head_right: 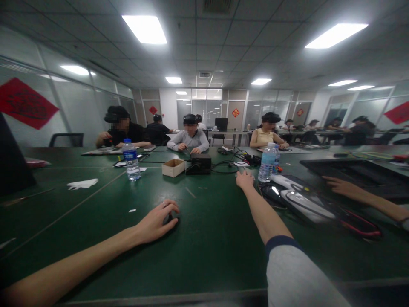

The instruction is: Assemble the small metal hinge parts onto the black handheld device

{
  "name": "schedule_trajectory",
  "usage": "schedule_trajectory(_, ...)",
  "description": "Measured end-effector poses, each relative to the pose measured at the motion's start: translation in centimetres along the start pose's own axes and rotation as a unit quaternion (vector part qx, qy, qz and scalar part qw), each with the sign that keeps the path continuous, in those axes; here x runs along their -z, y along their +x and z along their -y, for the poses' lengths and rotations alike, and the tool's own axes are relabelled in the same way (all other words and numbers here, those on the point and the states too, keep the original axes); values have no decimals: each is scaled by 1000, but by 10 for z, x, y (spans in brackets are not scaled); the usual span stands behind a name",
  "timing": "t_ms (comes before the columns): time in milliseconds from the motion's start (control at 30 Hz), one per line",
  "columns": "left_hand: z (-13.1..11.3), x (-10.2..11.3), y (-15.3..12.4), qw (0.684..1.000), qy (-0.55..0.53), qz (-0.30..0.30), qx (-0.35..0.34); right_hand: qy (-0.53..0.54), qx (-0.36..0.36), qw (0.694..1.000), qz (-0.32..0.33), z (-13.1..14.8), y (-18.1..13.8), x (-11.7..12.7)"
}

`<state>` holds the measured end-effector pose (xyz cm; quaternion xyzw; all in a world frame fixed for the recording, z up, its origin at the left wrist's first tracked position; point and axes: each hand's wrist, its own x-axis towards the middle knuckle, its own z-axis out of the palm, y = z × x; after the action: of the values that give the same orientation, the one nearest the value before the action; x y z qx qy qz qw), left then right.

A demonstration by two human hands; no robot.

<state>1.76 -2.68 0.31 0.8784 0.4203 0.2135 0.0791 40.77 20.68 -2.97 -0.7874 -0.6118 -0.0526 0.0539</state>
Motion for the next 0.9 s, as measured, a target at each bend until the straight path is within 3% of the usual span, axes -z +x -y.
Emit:
schedule_trajectory(567, -1, 1, 1, 1000, 2, 0, -1, 10, 7, 1000, 1, 0, -1, 0)
schedule_trajectory(900, 0, 0, 1, 1000, 10, -1, -4, 69, 3, 998, 1, -7, 7, 3)
